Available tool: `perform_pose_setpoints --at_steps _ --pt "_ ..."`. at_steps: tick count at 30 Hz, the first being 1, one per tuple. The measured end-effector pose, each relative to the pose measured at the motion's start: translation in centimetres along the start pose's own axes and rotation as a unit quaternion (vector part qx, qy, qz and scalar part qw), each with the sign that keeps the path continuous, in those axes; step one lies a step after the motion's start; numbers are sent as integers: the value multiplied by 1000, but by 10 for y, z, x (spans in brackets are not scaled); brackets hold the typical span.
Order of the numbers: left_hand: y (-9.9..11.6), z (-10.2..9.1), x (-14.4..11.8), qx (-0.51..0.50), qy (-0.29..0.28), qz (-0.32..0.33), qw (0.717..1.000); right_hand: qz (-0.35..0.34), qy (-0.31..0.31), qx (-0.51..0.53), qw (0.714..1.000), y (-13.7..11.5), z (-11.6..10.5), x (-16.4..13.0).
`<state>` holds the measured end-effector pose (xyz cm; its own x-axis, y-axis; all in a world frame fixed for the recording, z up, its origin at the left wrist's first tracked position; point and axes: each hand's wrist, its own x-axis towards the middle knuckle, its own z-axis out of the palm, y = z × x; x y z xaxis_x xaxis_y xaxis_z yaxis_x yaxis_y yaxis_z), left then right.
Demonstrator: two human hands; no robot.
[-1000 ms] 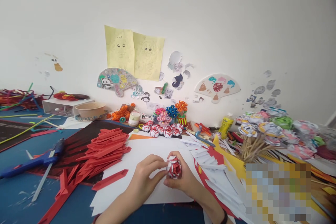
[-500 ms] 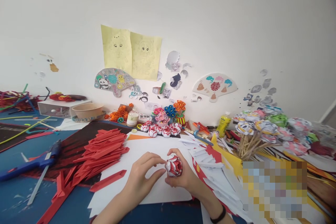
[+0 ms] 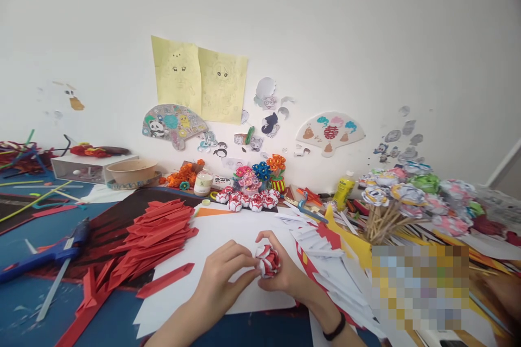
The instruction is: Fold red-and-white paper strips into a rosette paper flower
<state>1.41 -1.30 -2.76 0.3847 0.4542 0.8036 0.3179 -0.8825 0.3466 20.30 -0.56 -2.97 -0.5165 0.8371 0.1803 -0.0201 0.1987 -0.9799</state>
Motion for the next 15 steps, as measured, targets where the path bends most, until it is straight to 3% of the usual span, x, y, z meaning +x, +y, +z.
perform_pose_setpoints --at_steps 5,15 --pt "2 -4 0 -14 5 -26 1000 13 0 -2 1000 -6 -2 -1" --pt "1 2 -2 -23 -41 -60 997 16 -31 -28 999 -7 0 -2"
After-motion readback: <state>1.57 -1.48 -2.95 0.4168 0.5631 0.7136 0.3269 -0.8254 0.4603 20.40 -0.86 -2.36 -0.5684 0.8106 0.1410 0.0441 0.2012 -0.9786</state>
